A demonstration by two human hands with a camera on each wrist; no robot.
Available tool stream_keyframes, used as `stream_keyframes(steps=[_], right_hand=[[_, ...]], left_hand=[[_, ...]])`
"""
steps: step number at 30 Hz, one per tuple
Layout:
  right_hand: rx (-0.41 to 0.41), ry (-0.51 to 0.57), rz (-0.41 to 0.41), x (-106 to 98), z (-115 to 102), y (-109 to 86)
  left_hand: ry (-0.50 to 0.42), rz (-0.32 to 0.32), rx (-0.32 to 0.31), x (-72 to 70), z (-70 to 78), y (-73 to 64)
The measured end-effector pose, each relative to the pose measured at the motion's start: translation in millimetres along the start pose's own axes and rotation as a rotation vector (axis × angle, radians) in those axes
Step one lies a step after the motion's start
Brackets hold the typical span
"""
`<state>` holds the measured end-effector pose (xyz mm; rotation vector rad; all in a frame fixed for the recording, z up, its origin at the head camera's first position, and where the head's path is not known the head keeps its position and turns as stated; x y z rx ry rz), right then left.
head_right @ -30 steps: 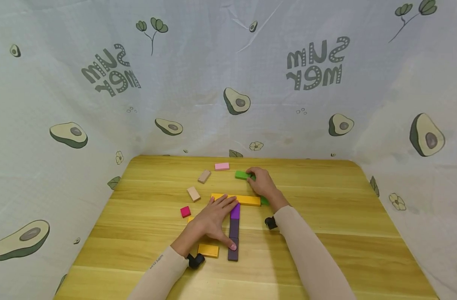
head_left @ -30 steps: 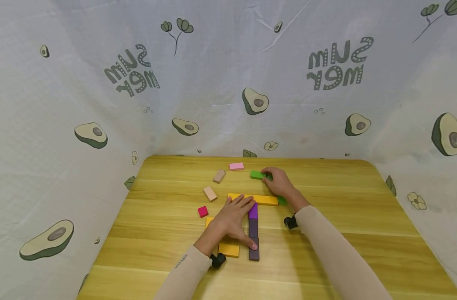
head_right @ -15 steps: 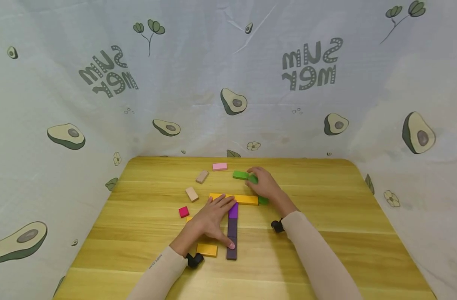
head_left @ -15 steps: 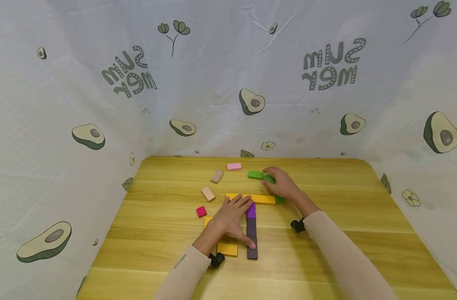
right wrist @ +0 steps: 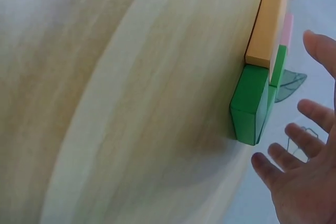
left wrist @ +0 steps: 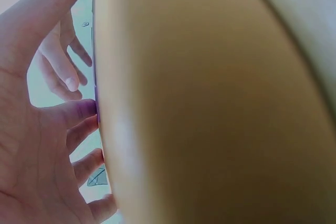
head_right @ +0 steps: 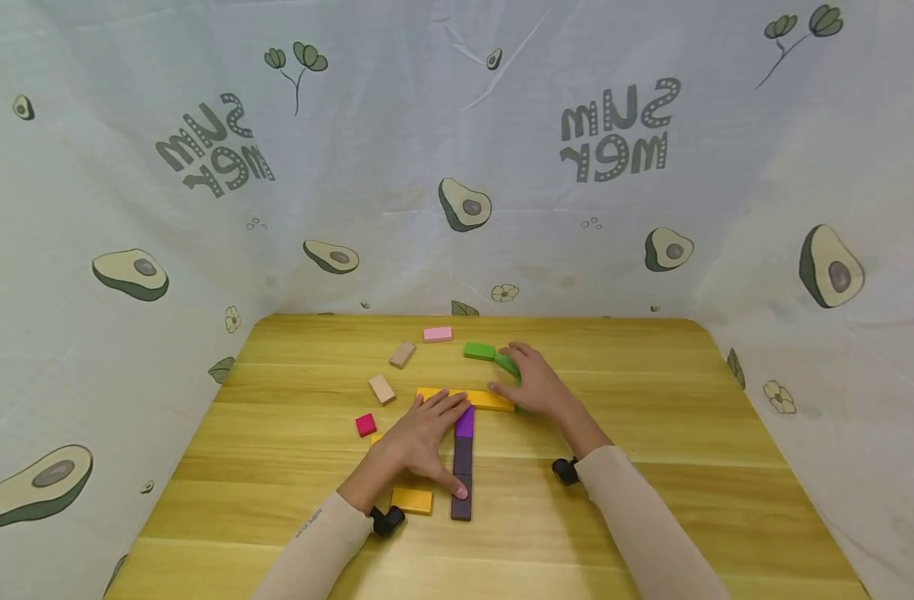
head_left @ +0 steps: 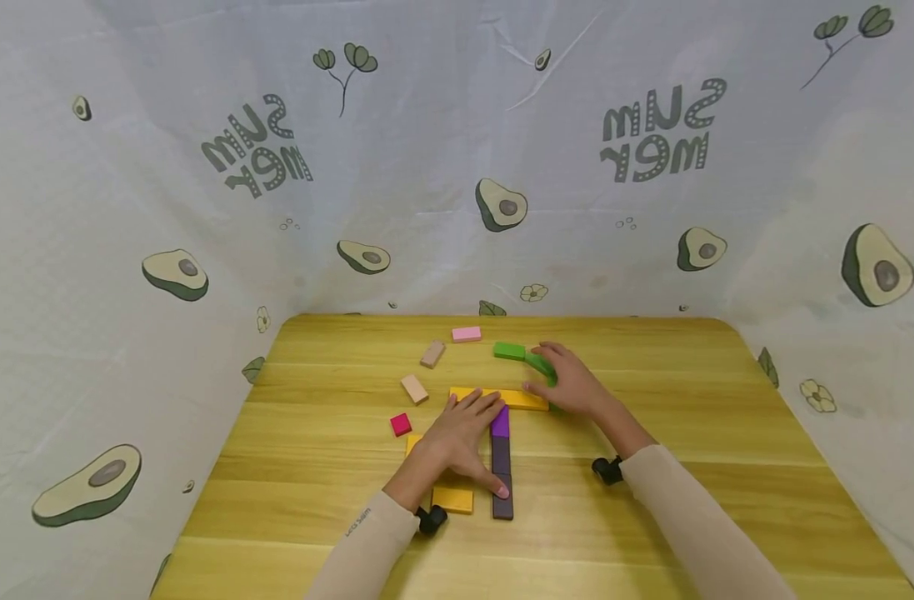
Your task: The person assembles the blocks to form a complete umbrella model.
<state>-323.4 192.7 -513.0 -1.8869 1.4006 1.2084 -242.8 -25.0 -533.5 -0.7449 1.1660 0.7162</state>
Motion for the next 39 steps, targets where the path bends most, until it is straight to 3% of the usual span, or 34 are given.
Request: stream_keyframes(steps=[17, 39], right_hand=[[0.025, -0.072, -0.028, 16, 3, -13.4], [0.033, -0.072, -0.041, 17, 10, -15.1]], left_hand=[[0.003, 0.001, -0.001, -1.4, -0.6, -0.1], [0.026, -0.007, -0.006, 0.1, -0.2, 0.1]])
Point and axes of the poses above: each hand's wrist, its own y-axis towards the middle knuckle, its own x-axis out of the palm, z = x × y, the point moved 4 cm from there along y, towards the middle knuckle, and after that the axes turned 3 degrees about z, right-handed, at the moved point
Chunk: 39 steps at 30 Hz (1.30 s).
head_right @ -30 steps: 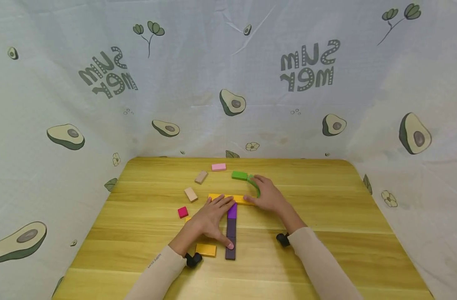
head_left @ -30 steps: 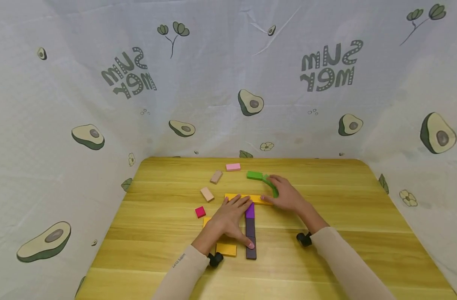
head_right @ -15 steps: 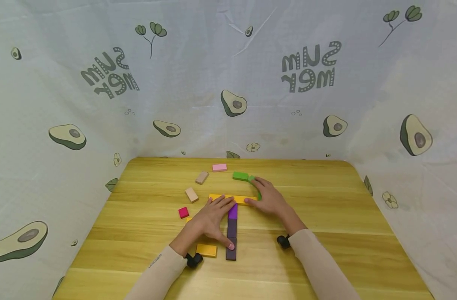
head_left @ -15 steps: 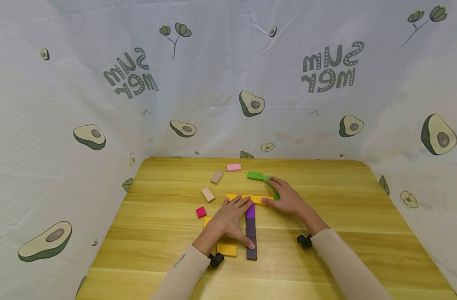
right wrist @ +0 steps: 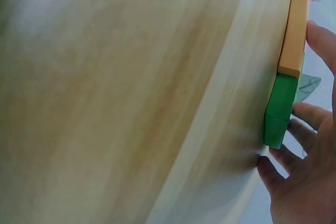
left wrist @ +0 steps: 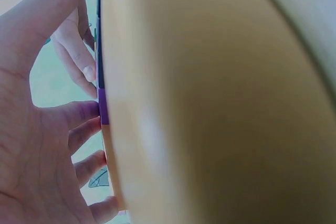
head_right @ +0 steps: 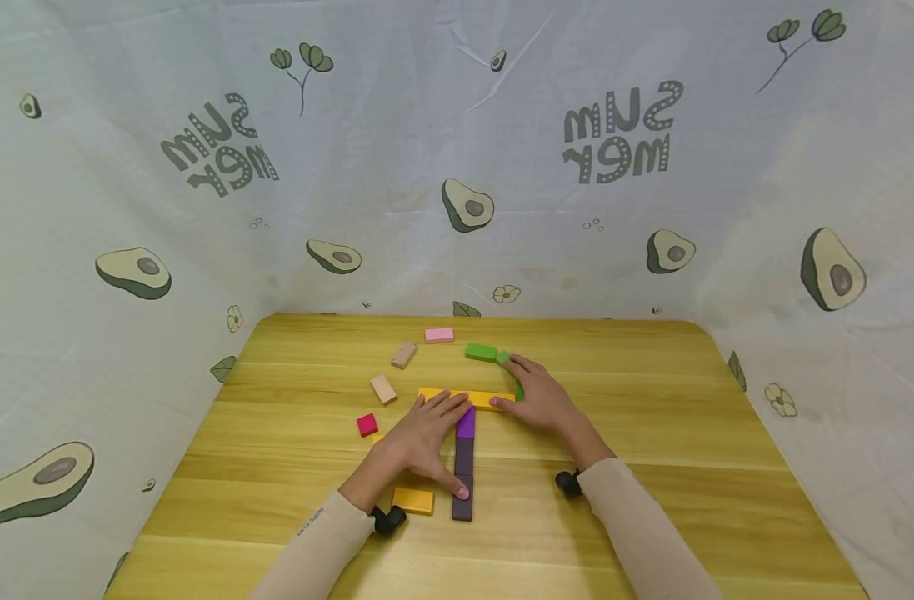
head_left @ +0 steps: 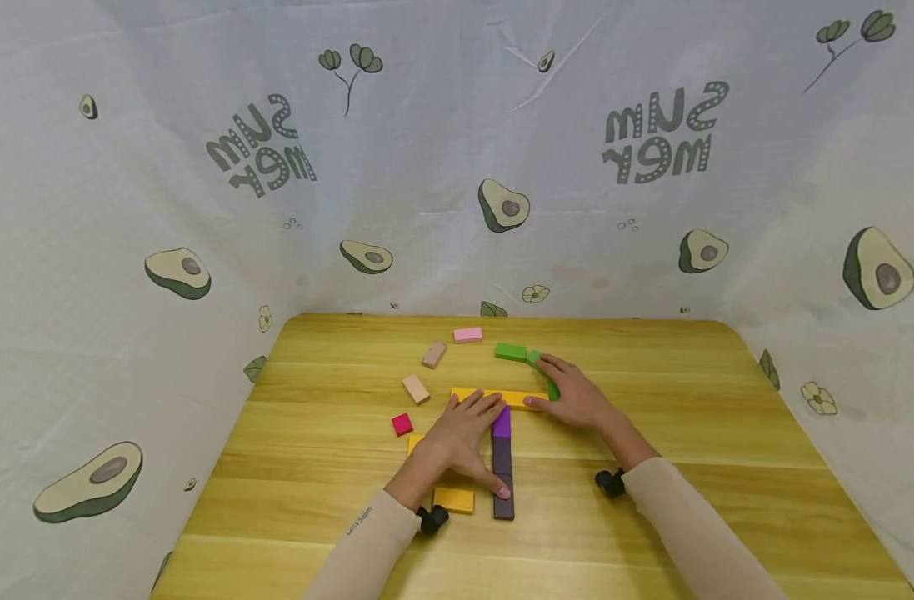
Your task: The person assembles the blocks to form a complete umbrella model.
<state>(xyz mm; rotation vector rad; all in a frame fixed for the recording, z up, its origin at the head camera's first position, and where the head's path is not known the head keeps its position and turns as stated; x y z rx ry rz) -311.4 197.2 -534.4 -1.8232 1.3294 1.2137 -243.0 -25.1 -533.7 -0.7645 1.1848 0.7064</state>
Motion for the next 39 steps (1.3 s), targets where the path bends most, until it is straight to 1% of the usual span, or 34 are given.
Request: stream_keyframes(steps=[8, 11, 13, 17, 21, 26, 31, 36, 39], right_hand=[[0.01, 0.021, -0.002, 1, 1, 0.6], [0.014, 0.033, -0.001, 0, 1, -0.1], [0.016, 0.035, 0.0, 1, 1, -0.5], [0.021, 0.041, 0.0, 2, 0, -0.7], [0.016, 0.042, 0.005, 2, -1, -1.0], [0.015, 0.044, 0.001, 2, 0, -0.8], [0.015, 0.046, -0.003, 3, 1, 0.2], [0.016, 0.055, -0.002, 2, 1, -0.4], [0.013, 0.059, 0.003, 1, -1, -0.7]], left_hand=[[-0.01, -0.005, 0.001, -0.8, 1.8, -1.3], [-0.038, 0.007, 0.017, -1.0, 1.2, -2.2], [-0.069, 0.025, 0.04, -1.8, -0.3, -3.5], [-0.126, 0.072, 0.086, -8.4, -8.8, -9.5], [-0.152, 0.127, 0.089, -19.6, -28.2, -17.2], [-0.211, 0.178, 0.03, -29.1, -61.9, -24.4], [-0.274, 0.227, -0.079, -34.6, -91.6, -27.8], [-0.345, 0.26, -0.216, -31.7, -114.1, -28.4], [-0.362, 0.273, -0.278, -27.6, -123.0, -28.8]])
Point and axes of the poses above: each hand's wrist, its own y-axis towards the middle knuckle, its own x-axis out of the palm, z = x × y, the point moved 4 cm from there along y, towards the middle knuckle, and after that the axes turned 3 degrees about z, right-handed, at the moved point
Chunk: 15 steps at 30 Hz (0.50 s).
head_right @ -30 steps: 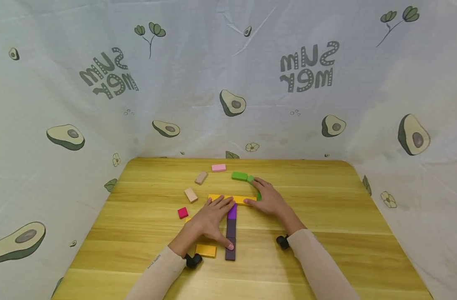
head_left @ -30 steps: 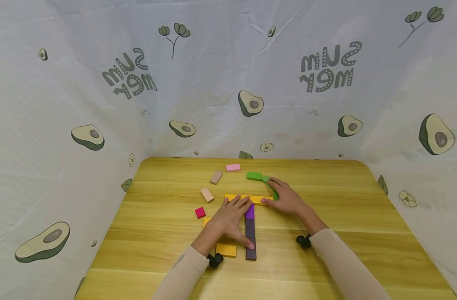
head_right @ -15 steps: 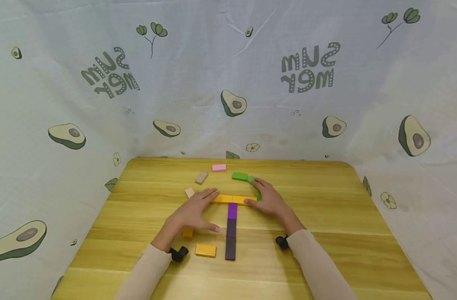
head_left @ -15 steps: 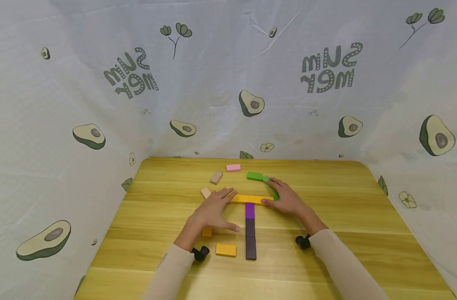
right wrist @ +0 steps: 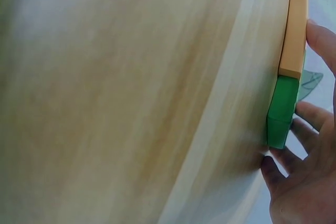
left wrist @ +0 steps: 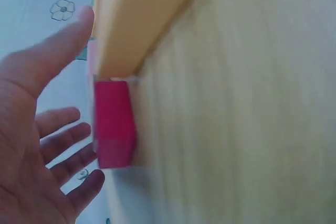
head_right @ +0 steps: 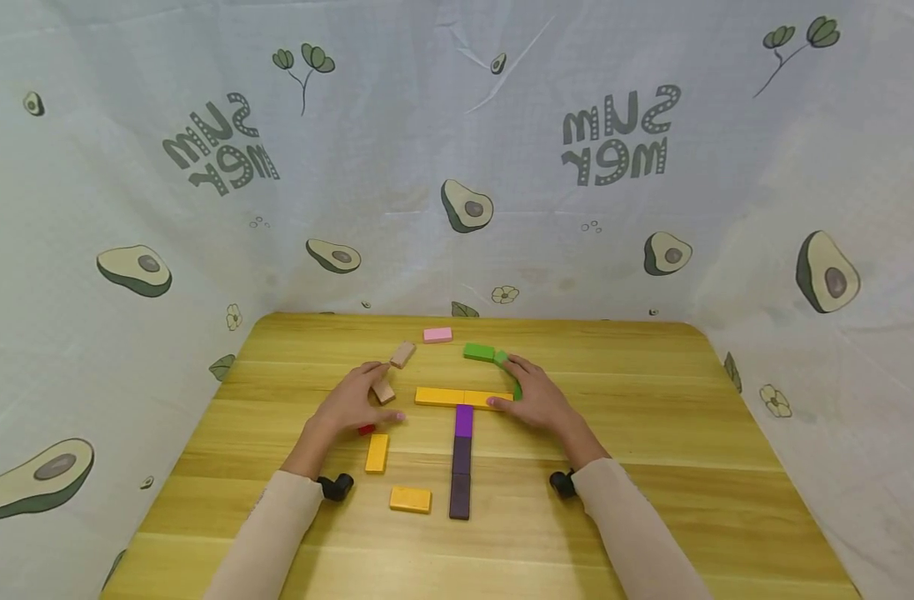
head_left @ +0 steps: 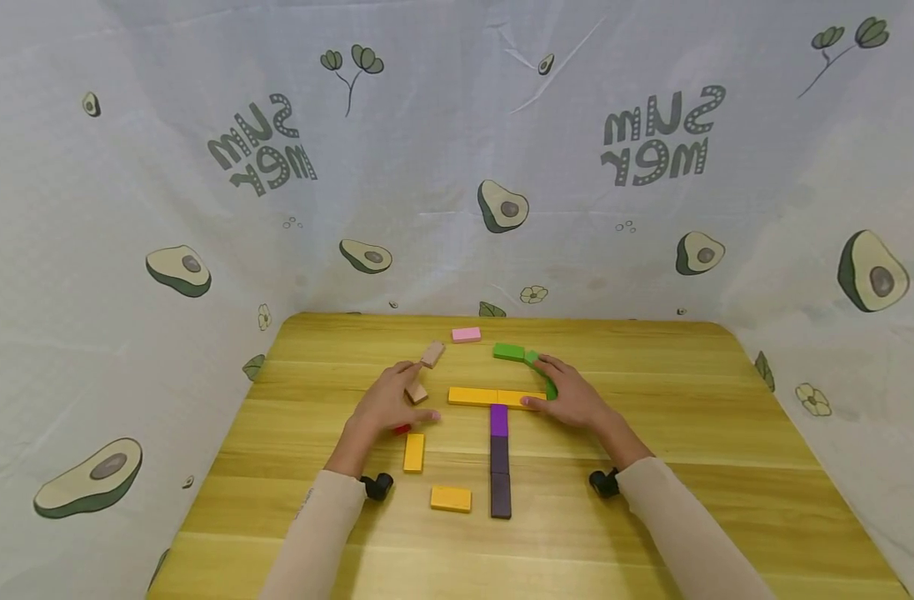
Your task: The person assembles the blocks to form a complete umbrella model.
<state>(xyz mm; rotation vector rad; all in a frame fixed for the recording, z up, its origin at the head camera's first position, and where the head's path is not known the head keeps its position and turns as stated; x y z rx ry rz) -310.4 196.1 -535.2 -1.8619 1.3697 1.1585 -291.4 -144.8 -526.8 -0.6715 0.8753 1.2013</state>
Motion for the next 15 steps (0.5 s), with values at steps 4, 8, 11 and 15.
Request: stream_keyframes(steps=[4, 8, 11, 15], right_hand=[[-0.004, 0.006, 0.007, 0, -2, 0.6], [-0.003, 0.006, 0.008, 0, -2, 0.6], [0.0, 0.007, 0.01, -1, -1, 0.3], [0.006, 0.005, 0.008, -1, 0, 0.8]], left_hand=[[-0.006, 0.052, -0.049, 1.0, -8.2, 1.7], [-0.018, 0.107, -0.078, 0.5, -11.3, 2.8], [-0.012, 0.122, -0.089, 0.2, -12.1, 3.5], [-0.006, 0.124, -0.088, 0.3, -13.0, 4.2]])
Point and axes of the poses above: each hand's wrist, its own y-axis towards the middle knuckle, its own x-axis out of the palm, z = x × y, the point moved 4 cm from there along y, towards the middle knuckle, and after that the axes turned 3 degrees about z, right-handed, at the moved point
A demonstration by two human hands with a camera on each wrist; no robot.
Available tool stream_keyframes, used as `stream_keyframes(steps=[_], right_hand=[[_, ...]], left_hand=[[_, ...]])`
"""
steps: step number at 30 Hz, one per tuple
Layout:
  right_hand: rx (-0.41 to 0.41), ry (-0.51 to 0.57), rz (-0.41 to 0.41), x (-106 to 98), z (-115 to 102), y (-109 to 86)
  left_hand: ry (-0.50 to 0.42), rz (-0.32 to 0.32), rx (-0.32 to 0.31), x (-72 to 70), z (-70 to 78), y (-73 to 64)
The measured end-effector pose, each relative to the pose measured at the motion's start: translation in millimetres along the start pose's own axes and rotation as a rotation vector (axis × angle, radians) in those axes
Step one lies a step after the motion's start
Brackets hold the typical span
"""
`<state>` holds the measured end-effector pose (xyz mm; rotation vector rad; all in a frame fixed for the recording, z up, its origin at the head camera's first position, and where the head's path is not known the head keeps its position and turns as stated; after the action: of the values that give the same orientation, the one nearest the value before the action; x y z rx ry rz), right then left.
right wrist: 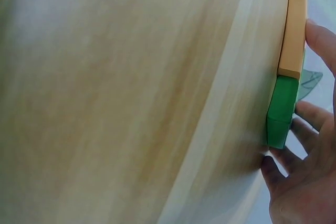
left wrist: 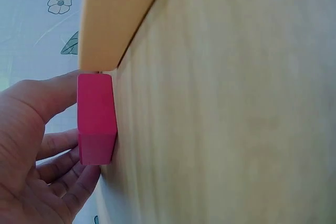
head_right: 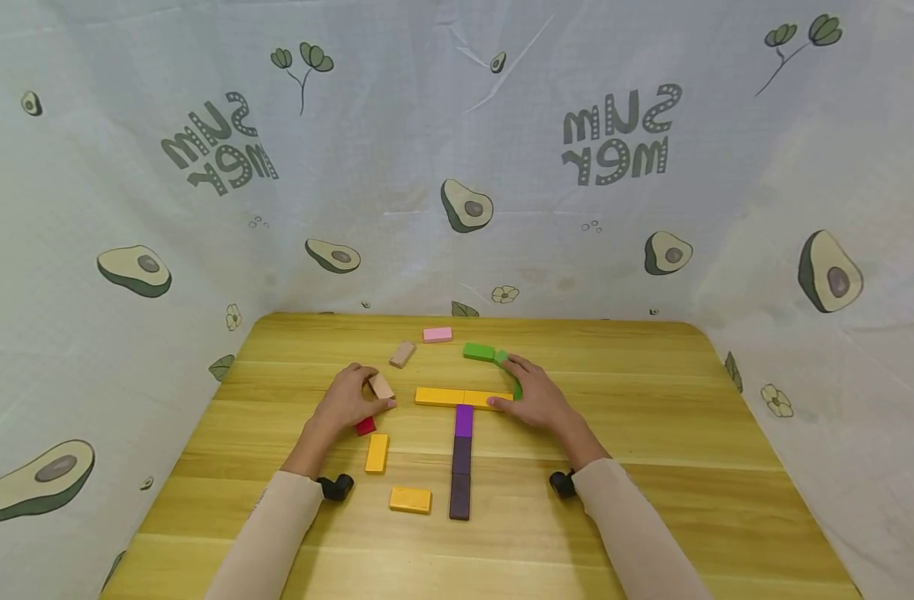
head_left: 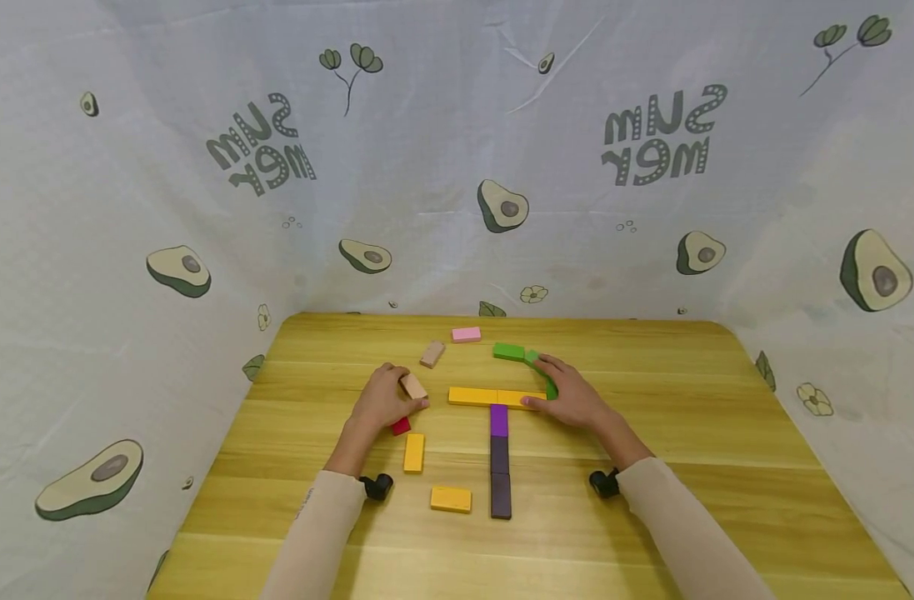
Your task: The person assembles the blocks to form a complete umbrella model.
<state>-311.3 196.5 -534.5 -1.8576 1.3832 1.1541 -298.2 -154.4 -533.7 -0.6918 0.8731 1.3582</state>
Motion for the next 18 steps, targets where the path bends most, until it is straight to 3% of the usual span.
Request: stream_keyframes(steps=[7, 13, 18], right_hand=[[-0.002, 0.009, -0.004, 1, 0, -0.5], [-0.008, 0.014, 0.001, 0, -1, -0.7], [0.0, 0.013, -0.007, -1, -2, -0.9]], left_hand=[[0.027, -0.029, 0.035, -2.8, 4.5, -1.4], [0.01, -0.051, 0.117, -9.8, 19.6, -1.7], [-0.007, -0.082, 0.138, -8.9, 26.8, 0.4]])
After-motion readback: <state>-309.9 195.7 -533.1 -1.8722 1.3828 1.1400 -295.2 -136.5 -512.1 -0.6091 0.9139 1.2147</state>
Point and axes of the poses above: each hand's wrist, its own y-axis towards the middle knuckle, its own x-axis out of the palm, z = x × y, the point moved 4 cm from there along y, towards the middle knuckle, and after that the axes turned 3 degrees about z, right-handed, at the moved point
